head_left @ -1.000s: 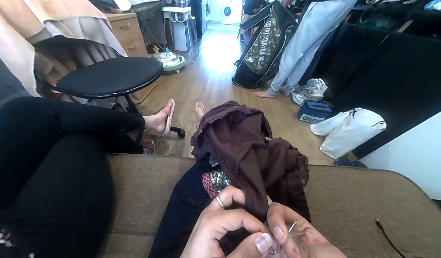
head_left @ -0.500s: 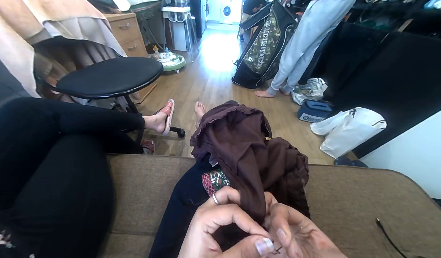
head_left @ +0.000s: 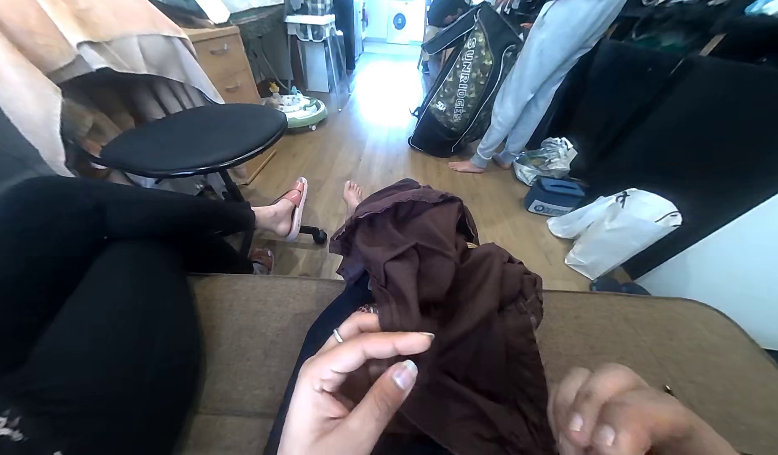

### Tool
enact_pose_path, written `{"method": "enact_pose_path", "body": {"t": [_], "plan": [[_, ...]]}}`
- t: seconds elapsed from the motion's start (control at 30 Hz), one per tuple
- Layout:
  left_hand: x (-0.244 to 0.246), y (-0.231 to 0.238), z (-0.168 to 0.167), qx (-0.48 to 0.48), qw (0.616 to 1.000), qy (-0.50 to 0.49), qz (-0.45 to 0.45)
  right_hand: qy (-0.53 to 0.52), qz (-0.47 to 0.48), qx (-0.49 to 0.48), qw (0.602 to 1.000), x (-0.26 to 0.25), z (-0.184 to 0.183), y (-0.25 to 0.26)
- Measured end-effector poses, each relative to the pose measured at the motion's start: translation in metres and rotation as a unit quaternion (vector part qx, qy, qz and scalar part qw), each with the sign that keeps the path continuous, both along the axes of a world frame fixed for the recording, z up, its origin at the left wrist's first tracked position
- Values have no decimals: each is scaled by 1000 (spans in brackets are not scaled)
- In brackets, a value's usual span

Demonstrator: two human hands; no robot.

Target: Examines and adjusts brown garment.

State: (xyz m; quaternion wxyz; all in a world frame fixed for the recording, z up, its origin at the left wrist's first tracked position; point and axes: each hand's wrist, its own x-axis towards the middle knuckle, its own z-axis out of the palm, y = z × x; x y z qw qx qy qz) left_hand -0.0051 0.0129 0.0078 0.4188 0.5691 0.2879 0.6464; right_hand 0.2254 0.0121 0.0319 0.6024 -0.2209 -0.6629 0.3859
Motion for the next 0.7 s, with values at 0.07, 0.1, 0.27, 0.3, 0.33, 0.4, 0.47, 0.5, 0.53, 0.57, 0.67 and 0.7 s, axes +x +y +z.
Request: {"method": "enact_pose_path", "body": {"t": [0.07,0.1,0.27,0.3,0.33,0.4,0.47,0.5,0.53,0.57,0.67,0.7], "plan": [[-4,-2,2,-3,1000,5,10,-25,-43,14,999,1,0,-2],[-5,-2,2,-4,1000,8,11,-34,-47,13,998,1,0,-3],[-7,-6,2,-11,1000,9,-11,-91,-19,-19,996,-22,-8,-10],[-6,-7,3,-14,1000,6,-16,-92,-9,-19,995,-29,-11,-11],[-6,-8,3,-16,1000,1,-19,-94,-2,-20,995,-34,-14,-12],[-5,-9,3,-14,999,-9,-27,-95,-4,-24,995,-43,-19,-13],[-3,-10,3,-15,999,-16,-29,-95,-17,-27,995,-48,-23,-14],[-2,-11,3,-15,999,-19,-30,-95,-22,-29,995,-49,-24,-14],[-2,-11,3,-14,999,-20,-31,-95,-25,-31,995,-49,-24,-14],[-1,-12,3,-11,999,-21,-34,-94,-27,-33,995,-50,-24,-14],[2,-13,2,-7,999,-20,-35,-94,-32,-41,994,-50,-23,-14],[3,-13,2,-6,999,-22,-35,-94,-34,-42,994,-50,-23,-14]]}}
